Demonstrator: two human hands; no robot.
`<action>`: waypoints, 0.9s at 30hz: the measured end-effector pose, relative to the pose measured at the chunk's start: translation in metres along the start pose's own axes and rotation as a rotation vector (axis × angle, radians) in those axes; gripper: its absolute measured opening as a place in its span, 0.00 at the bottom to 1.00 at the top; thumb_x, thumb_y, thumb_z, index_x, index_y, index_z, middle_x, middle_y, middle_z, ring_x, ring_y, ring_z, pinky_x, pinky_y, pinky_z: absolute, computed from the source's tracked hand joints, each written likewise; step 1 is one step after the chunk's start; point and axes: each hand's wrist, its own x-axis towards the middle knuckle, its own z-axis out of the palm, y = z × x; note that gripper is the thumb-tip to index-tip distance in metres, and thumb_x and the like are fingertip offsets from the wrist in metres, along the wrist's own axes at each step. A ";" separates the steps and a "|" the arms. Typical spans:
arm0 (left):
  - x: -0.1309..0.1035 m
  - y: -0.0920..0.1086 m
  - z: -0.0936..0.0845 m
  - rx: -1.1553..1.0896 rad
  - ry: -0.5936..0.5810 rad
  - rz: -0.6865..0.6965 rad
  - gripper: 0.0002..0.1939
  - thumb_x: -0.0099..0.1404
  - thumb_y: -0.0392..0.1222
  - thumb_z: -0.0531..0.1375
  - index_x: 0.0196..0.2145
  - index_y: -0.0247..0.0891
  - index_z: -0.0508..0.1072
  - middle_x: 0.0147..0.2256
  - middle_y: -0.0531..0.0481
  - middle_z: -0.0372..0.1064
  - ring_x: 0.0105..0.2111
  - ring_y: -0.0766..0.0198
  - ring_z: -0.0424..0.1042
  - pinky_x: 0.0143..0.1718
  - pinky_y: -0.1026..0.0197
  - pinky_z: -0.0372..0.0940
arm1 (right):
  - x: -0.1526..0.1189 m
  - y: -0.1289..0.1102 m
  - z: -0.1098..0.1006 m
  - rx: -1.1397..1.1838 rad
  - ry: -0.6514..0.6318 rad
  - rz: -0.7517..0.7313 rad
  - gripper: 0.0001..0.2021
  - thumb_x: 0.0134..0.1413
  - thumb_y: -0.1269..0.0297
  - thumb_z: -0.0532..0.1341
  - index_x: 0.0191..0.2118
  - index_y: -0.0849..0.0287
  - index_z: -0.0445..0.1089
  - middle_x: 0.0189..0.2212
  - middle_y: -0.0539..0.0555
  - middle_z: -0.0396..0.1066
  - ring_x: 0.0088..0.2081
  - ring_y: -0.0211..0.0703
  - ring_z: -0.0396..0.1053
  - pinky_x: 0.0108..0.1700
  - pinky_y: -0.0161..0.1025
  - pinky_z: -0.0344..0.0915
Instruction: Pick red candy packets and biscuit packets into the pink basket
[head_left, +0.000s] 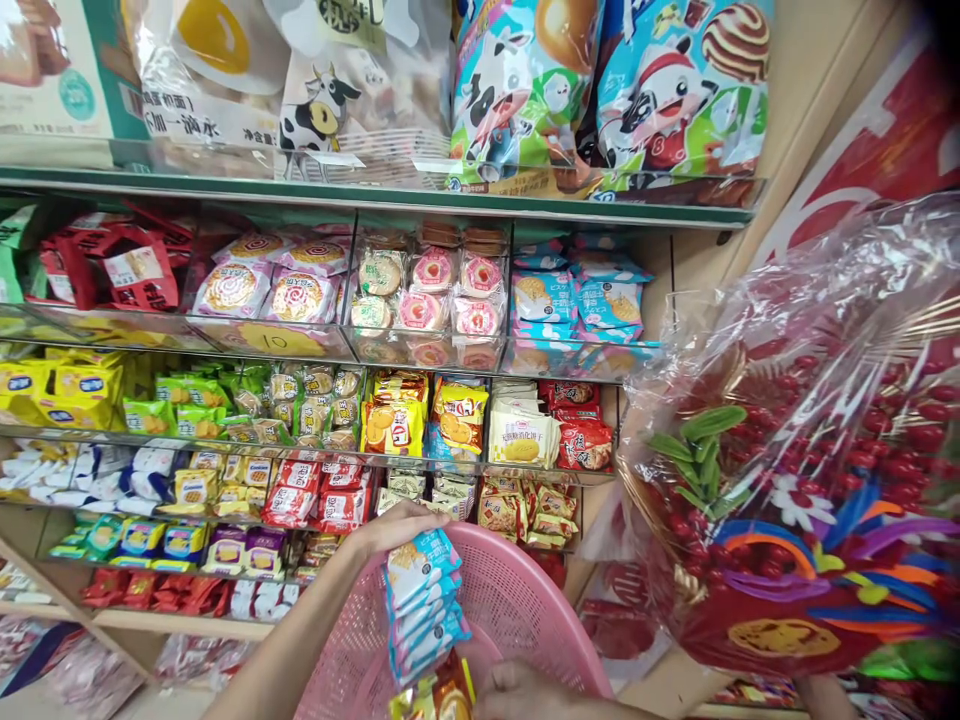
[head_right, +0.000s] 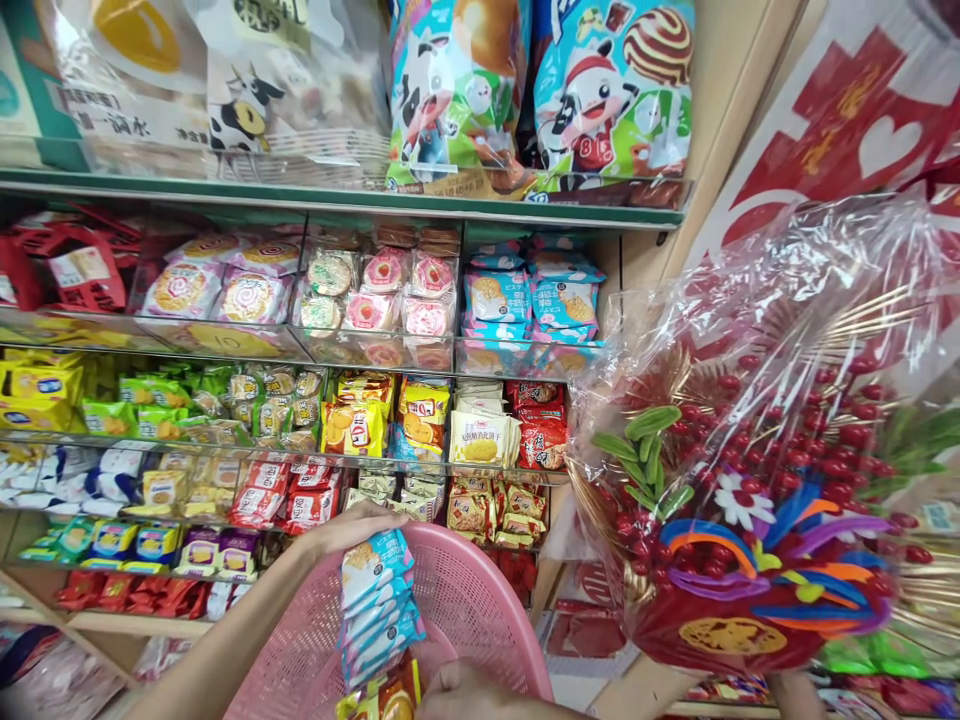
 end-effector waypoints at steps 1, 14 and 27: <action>0.001 0.000 0.000 0.005 0.001 0.000 0.26 0.50 0.63 0.57 0.23 0.34 0.73 0.20 0.52 0.64 0.21 0.67 0.58 0.24 0.65 0.52 | -0.002 -0.003 -0.002 -0.034 -0.014 0.005 0.06 0.34 0.74 0.57 0.15 0.60 0.61 0.12 0.42 0.56 0.14 0.26 0.49 0.17 0.28 0.42; 0.000 -0.006 -0.001 0.033 0.051 0.018 0.27 0.50 0.65 0.55 0.17 0.36 0.60 0.19 0.54 0.55 0.22 0.68 0.55 0.23 0.65 0.49 | -0.037 -0.037 -0.020 -0.188 0.019 -0.260 0.08 0.39 0.73 0.55 0.15 0.60 0.60 0.11 0.43 0.51 0.14 0.26 0.48 0.17 0.28 0.42; -0.003 -0.004 0.004 0.019 0.031 0.023 0.26 0.50 0.64 0.56 0.17 0.36 0.61 0.18 0.55 0.54 0.20 0.69 0.52 0.22 0.65 0.48 | -0.061 -0.201 -0.062 0.107 0.719 -0.864 0.24 0.49 0.60 0.55 0.54 0.58 0.53 0.36 0.56 0.69 0.22 0.36 0.68 0.16 0.30 0.58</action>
